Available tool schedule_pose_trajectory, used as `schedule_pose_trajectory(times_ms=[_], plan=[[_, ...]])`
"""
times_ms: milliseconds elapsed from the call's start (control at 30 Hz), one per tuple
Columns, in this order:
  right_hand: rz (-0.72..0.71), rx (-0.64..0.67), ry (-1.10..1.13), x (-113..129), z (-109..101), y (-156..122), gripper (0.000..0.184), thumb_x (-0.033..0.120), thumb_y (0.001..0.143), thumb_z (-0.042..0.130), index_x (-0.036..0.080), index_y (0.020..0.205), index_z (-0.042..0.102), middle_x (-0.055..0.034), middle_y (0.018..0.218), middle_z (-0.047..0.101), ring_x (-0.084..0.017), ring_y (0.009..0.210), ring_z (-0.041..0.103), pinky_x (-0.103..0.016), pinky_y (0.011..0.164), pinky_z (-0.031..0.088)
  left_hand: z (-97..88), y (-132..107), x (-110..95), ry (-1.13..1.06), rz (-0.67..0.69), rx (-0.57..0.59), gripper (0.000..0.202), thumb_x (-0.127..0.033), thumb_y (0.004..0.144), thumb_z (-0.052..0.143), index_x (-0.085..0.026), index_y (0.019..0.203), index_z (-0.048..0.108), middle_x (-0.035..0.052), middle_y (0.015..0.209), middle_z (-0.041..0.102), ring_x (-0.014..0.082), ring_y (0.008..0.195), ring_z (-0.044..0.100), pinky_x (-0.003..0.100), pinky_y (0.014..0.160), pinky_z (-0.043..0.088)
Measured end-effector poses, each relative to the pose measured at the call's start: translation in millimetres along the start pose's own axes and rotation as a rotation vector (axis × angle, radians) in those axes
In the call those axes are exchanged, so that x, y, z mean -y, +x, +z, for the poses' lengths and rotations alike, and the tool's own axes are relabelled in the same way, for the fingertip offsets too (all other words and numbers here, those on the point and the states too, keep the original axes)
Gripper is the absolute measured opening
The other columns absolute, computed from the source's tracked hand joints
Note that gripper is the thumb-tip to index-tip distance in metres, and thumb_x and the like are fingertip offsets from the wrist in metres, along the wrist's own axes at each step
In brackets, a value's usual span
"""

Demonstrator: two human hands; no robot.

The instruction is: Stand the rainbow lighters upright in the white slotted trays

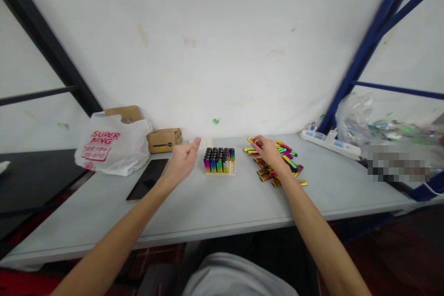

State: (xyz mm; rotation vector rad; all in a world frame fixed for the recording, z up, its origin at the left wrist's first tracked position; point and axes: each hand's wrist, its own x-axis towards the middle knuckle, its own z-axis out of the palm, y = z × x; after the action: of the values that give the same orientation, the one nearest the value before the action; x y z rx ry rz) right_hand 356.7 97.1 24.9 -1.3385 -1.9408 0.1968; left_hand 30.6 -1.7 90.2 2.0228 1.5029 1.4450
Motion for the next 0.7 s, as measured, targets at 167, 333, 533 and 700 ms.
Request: schedule_pose_trajectory(times_ms=[167, 333, 533, 700], plan=[[0.070, -0.027, 0.271, 10.5, 2.7, -1.2, 0.037, 0.053, 0.101, 0.061, 0.020, 0.110, 0.075, -0.0054, 0.089, 0.078, -0.021, 0.077, 0.069, -0.030, 0.072, 0.053, 16.6, 25.0, 47.2, 0.014, 0.120, 0.071, 0.061, -0.070, 0.107, 0.025, -0.023, 0.107, 0.064, 0.0066, 0.097, 0.074, 0.0226, 0.088, 0.071, 0.037, 0.087, 0.057], [0.133, -0.051, 0.380, 14.3, 10.9, -0.6, 0.046, 0.061, 0.092, 0.066, 0.020, 0.111, 0.075, -0.0009, 0.076, 0.068, -0.018, 0.069, 0.059, -0.029, 0.068, 0.049, 39.7, 9.4, 63.2, -0.102, 0.161, 0.240, 0.070, -0.070, 0.104, 0.040, -0.019, 0.151, 0.048, 0.0183, 0.151, 0.058, 0.0314, 0.134, 0.061, 0.048, 0.114, 0.049], [0.161, 0.059, 0.636, 21.0, 20.6, -1.0, 0.058, 0.077, 0.083, 0.069, 0.018, 0.084, 0.070, -0.0004, 0.069, 0.061, -0.016, 0.064, 0.052, -0.028, 0.061, 0.043, 45.6, -3.3, 59.6, -0.043, 0.085, 0.346, 0.090, -0.061, 0.080, 0.082, -0.020, 0.152, 0.048, 0.0144, 0.142, 0.066, 0.0353, 0.132, 0.063, 0.048, 0.116, 0.047], [0.118, 0.075, 0.697, 36.7, 26.6, -2.5, 0.071, 0.089, 0.092, 0.044, 0.021, 0.074, 0.058, -0.0003, 0.065, 0.057, -0.016, 0.065, 0.056, -0.029, 0.065, 0.046, 48.7, -1.6, 60.7, -0.074, 0.035, 0.372, 0.087, -0.059, 0.070, 0.091, -0.023, 0.141, 0.057, 0.0092, 0.134, 0.070, 0.0340, 0.123, 0.067, 0.043, 0.107, 0.052]])
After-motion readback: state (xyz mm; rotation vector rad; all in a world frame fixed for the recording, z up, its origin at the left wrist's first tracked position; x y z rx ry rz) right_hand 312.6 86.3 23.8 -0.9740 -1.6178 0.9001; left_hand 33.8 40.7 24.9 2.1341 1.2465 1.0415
